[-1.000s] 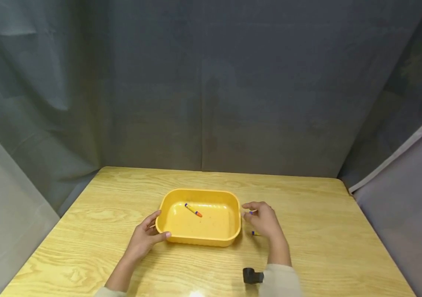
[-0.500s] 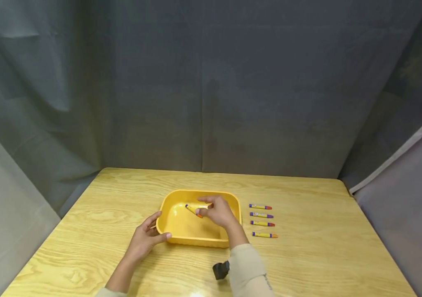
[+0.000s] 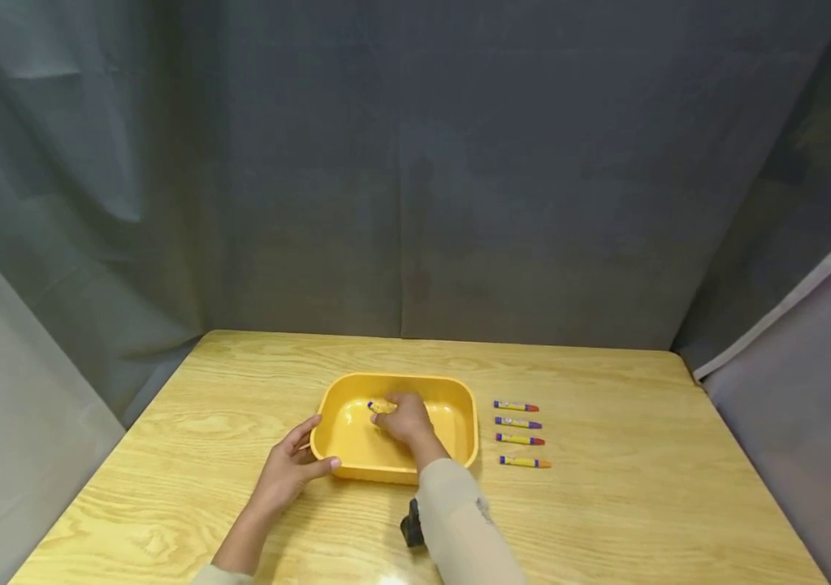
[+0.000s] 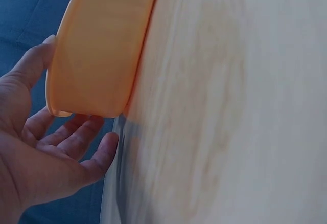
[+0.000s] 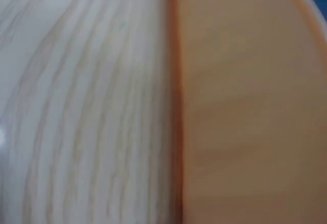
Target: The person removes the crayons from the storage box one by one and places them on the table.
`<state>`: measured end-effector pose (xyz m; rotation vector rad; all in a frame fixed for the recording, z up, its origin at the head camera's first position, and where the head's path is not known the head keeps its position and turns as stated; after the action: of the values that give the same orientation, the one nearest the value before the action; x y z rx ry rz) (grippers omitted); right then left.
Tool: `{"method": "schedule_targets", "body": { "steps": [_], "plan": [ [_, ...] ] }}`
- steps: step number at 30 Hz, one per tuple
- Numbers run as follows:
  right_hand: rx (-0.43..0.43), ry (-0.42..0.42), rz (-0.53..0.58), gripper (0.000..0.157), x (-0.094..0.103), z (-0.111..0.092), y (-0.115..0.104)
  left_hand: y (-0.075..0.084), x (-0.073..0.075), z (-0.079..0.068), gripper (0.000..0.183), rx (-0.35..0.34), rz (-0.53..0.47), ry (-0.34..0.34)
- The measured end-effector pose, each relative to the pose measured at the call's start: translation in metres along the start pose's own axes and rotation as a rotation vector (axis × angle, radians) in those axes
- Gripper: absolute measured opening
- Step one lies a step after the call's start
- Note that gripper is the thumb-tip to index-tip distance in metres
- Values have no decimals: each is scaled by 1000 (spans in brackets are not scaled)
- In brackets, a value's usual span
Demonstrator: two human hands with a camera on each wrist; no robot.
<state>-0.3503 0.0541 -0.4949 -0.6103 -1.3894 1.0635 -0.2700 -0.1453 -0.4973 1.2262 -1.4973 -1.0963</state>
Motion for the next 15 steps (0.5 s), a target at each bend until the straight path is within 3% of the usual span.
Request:
{"method": "schedule_targets", "body": {
  "steps": [4,9,12,15],
  "plan": [
    [26,-36,-169,48,-2,0,0,1,0,0,86,-4,-2,0],
    [0,-49,-378,32,0,-1,2,1,-3,0,86,6,-16,-9],
    [9,-38,-421,20,1,-2,1,0,-2,0,87,23,-18,5],
    [33,-13,-394,9,2,-2,0,0,0,1,88,23,-13,13]
  ]
}}
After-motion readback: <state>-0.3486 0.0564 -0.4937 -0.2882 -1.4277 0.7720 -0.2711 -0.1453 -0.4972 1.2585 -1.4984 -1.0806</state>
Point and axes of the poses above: each hand's wrist, its own z-axis towards the middle knuckle, its own x-axis out of the back of the hand, y = z × x, the point moved 4 cm from there along z, towards the middle knuckle, and after that the axes turned 14 degrees about x, right-handed, at the moved point
